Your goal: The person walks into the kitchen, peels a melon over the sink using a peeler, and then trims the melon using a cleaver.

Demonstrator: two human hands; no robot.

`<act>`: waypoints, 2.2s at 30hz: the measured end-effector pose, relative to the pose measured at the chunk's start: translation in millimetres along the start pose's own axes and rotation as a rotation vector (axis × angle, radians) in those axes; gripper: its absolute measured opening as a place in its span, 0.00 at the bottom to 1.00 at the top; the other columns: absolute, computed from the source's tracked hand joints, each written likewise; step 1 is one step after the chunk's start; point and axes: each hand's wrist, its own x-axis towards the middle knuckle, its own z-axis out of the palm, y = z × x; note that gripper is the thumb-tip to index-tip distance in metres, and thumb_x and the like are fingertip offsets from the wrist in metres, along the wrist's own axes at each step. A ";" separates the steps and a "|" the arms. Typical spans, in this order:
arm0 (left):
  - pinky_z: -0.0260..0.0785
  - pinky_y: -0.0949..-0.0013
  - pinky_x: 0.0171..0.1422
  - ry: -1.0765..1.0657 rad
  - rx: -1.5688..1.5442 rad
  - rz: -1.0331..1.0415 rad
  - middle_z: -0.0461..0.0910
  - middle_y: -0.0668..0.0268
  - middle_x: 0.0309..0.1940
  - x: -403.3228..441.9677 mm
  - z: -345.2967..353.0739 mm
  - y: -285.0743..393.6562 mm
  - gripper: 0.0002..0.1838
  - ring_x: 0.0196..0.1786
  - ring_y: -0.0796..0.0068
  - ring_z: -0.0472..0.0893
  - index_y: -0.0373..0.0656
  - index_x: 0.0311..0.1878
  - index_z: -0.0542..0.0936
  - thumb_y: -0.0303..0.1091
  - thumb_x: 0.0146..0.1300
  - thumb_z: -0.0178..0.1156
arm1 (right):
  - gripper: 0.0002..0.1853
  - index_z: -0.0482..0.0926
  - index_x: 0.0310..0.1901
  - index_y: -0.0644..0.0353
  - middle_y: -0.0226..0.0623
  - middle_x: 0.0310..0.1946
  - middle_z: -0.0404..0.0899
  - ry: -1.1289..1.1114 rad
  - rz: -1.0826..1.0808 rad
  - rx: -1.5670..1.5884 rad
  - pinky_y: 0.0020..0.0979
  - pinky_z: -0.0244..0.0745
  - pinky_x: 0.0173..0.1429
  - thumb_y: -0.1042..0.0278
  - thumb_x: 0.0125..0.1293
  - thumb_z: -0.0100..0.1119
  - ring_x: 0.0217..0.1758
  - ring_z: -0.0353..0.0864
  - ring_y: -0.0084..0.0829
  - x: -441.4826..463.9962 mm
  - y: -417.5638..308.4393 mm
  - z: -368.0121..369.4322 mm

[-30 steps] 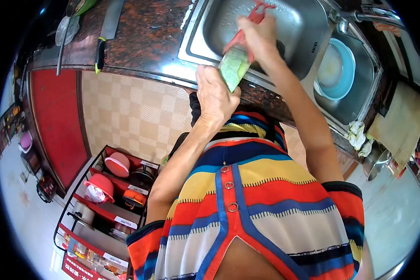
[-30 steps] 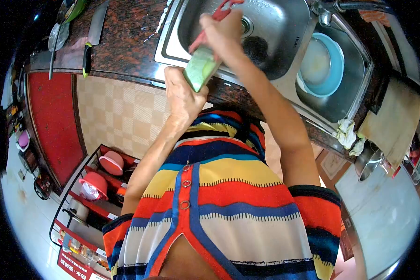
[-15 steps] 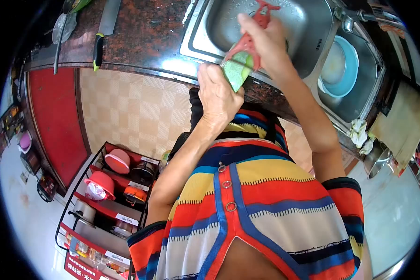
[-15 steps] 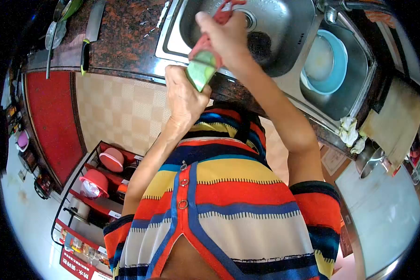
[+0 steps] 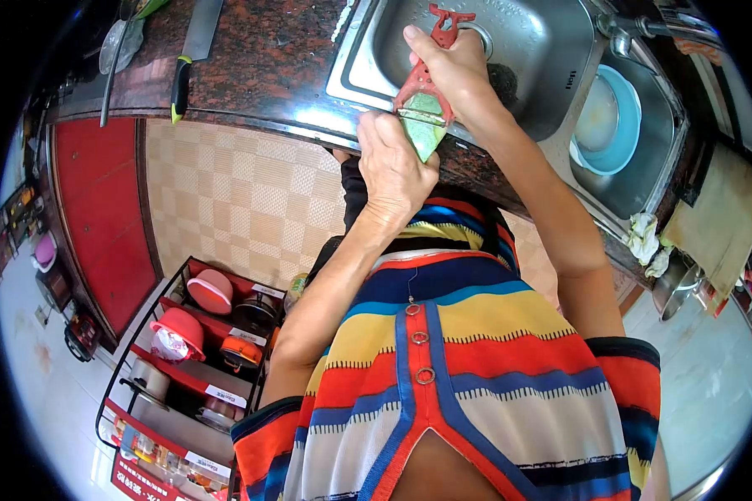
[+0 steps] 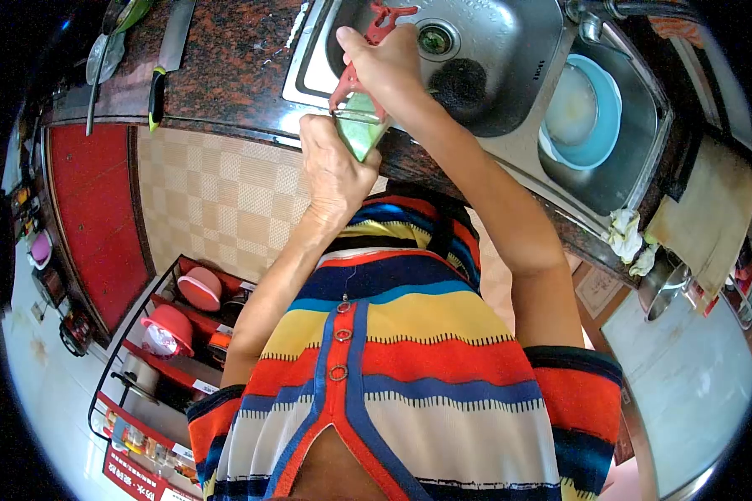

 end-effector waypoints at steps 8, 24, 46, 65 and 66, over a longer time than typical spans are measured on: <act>0.65 0.50 0.44 0.008 0.002 -0.010 0.61 0.48 0.39 3.4 1.4 4.8 0.29 0.45 0.44 0.67 0.35 0.38 0.60 0.23 0.34 0.69 | 0.15 0.76 0.23 0.64 0.33 0.19 0.77 0.025 0.128 -0.236 0.28 0.72 0.27 0.60 0.58 0.65 0.20 0.77 0.25 30.7 14.5 -2.6; 0.62 0.53 0.43 0.002 0.045 -0.017 0.62 0.50 0.37 -1.0 -5.6 8.2 0.28 0.41 0.51 0.66 0.35 0.38 0.61 0.24 0.36 0.68 | 0.16 0.72 0.39 0.66 0.41 0.14 0.75 0.417 -0.139 -0.121 0.32 0.70 0.14 0.63 0.56 0.62 0.15 0.79 0.37 112.9 99.8 -94.2; 0.66 0.51 0.47 -0.042 0.130 -0.078 0.63 0.48 0.40 6.8 -2.6 19.5 0.27 0.46 0.46 0.68 0.35 0.39 0.62 0.27 0.39 0.68 | 0.12 0.77 0.18 0.66 0.34 0.16 0.78 0.016 -0.061 0.132 0.28 0.69 0.24 0.67 0.53 0.63 0.17 0.75 0.23 17.4 22.6 -16.1; 0.64 0.53 0.49 -0.033 0.137 -0.077 0.65 0.49 0.39 15.9 -1.6 25.4 0.25 0.45 0.49 0.68 0.34 0.38 0.64 0.27 0.39 0.68 | 0.09 0.77 0.21 0.66 0.36 0.19 0.78 -0.012 0.125 0.235 0.29 0.70 0.27 0.70 0.52 0.63 0.20 0.76 0.26 36.4 26.6 -20.6; 0.63 0.53 0.49 -0.031 0.145 -0.071 0.65 0.49 0.39 16.4 -1.7 25.4 0.24 0.45 0.49 0.68 0.34 0.38 0.64 0.27 0.39 0.68 | 0.09 0.77 0.21 0.66 0.35 0.19 0.78 -0.004 0.126 0.239 0.29 0.70 0.27 0.70 0.52 0.63 0.20 0.76 0.27 37.1 26.3 -20.2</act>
